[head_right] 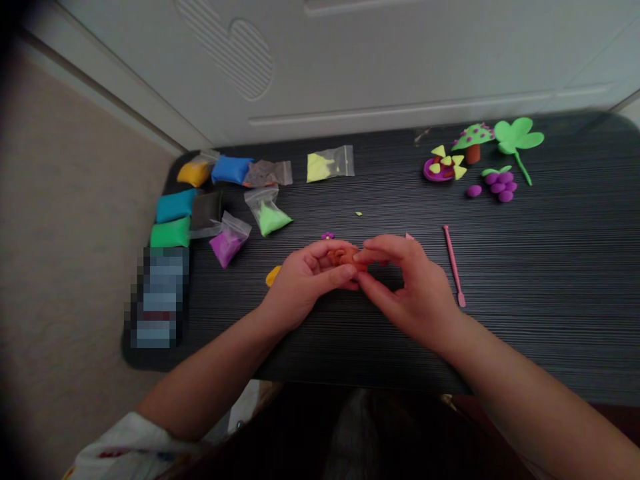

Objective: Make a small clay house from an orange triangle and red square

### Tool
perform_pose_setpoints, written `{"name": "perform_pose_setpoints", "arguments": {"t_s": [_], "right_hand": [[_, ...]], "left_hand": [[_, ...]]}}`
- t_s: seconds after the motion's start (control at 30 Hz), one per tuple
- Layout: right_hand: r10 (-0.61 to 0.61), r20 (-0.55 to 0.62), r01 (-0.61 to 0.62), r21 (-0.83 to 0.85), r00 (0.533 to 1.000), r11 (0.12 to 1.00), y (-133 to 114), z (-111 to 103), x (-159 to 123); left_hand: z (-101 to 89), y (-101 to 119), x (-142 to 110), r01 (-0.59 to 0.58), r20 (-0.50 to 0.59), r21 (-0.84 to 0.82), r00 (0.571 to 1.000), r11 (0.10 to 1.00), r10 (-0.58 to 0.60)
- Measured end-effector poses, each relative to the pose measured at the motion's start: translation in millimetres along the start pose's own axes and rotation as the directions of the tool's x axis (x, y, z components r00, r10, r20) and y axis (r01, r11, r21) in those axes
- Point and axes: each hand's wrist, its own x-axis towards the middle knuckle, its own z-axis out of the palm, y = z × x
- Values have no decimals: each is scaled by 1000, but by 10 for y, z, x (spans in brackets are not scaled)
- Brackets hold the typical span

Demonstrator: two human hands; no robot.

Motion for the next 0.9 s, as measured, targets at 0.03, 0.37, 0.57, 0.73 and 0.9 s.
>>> {"name": "perform_pose_setpoints", "arguments": {"t_s": [0.03, 0.37, 0.57, 0.73, 0.9], "right_hand": [[-17, 35, 17, 7, 999, 1000, -2, -10, -7], [-174, 87, 180, -68, 981, 981, -92, -70, 90], [-192, 148, 219, -187, 970, 958, -94, -85, 113], [-169, 93, 185, -213, 981, 959, -63, -48, 99], [-207, 110, 226, -197, 972, 954, -49, -42, 111]], "left_hand": [[0, 3, 1, 6, -6, 0, 1000, 1000, -6], [-25, 15, -7, -6, 29, 3, 1000, 1000, 6], [-19, 18, -34, -22, 24, 77, 1000, 997, 20], [-19, -12, -64, -28, 77, 5, 997, 1000, 27], [-19, -37, -44, -38, 65, 131, 997, 991, 29]]}}
